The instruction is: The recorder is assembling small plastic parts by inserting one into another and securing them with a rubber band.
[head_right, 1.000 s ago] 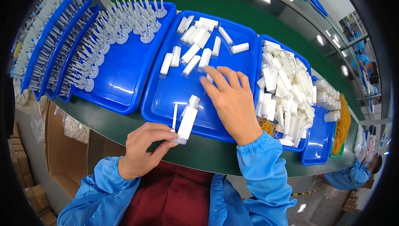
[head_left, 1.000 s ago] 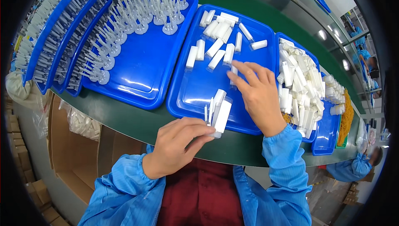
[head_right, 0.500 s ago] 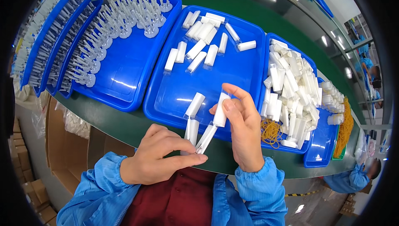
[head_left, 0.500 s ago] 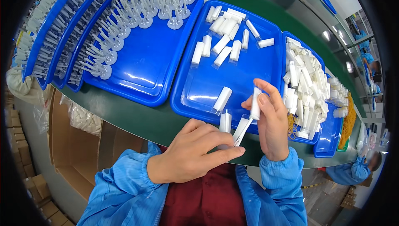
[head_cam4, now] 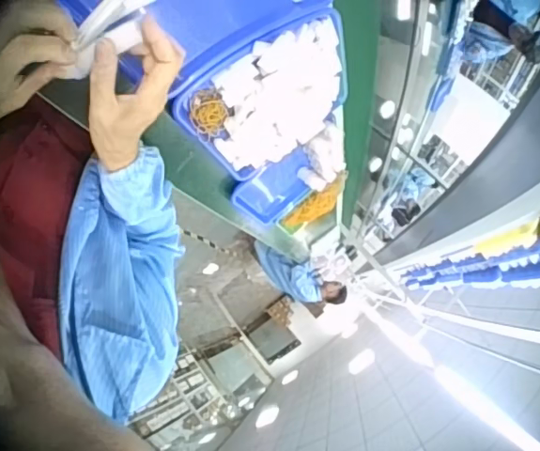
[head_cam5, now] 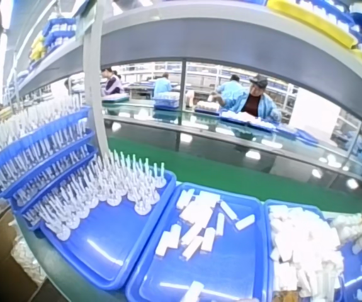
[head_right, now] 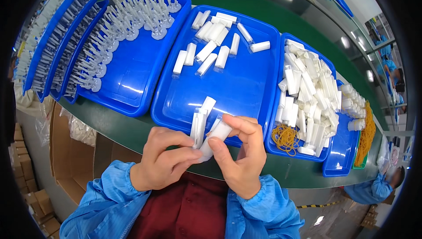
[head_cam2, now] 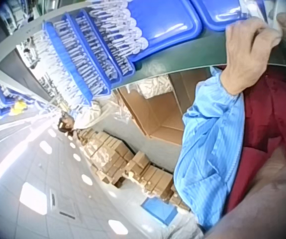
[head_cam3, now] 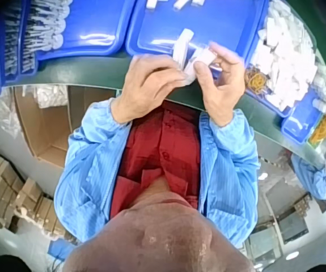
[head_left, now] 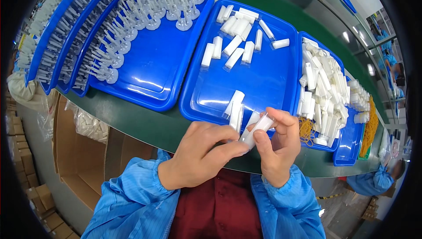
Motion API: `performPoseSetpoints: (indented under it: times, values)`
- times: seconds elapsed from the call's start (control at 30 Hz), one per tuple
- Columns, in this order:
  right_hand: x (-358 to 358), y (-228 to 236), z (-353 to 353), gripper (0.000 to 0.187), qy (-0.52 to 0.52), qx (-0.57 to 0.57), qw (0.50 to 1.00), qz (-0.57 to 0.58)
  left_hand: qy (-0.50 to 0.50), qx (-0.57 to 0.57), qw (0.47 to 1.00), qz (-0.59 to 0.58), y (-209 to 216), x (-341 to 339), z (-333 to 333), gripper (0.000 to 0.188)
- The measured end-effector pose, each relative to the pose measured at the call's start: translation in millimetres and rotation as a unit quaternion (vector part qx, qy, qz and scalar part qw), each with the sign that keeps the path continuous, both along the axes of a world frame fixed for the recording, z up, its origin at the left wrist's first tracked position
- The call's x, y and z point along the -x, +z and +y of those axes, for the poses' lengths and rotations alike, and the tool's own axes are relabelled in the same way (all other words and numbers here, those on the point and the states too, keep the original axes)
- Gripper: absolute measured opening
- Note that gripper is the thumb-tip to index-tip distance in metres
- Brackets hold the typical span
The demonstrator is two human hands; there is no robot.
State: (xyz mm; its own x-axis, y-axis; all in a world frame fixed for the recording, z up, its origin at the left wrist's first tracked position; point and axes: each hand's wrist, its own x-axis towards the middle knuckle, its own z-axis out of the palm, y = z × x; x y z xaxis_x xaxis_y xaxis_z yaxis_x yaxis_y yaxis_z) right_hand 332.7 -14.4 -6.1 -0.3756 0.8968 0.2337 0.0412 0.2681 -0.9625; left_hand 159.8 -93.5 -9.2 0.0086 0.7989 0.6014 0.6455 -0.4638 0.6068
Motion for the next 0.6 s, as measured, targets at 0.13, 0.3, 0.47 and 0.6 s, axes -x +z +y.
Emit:
performPoseSetpoints:
  times: [0.13, 0.3, 0.47, 0.6]
  values:
    - [7, -3, -4, 0.046, 0.020, -0.007, 1.000, 0.023, 0.059, -0.024, 0.998, -0.001, -4, 10, -1, 0.036]
    - [25, 0, 45, 0.039, 0.040, -0.238, 0.955, -0.174, 0.128, -0.049, 0.990, 0.033, -2, 28, 1, 0.038]
    - [25, 5, 61, 0.035, 0.212, -0.356, 0.811, -0.412, 0.141, 0.003, 0.988, -0.069, -3, 29, -3, 0.034]
    - [16, 0, 73, 0.042, 0.133, -0.349, 0.847, -0.378, 0.117, -0.006, 0.992, -0.040, 0, 28, -2, 0.032]
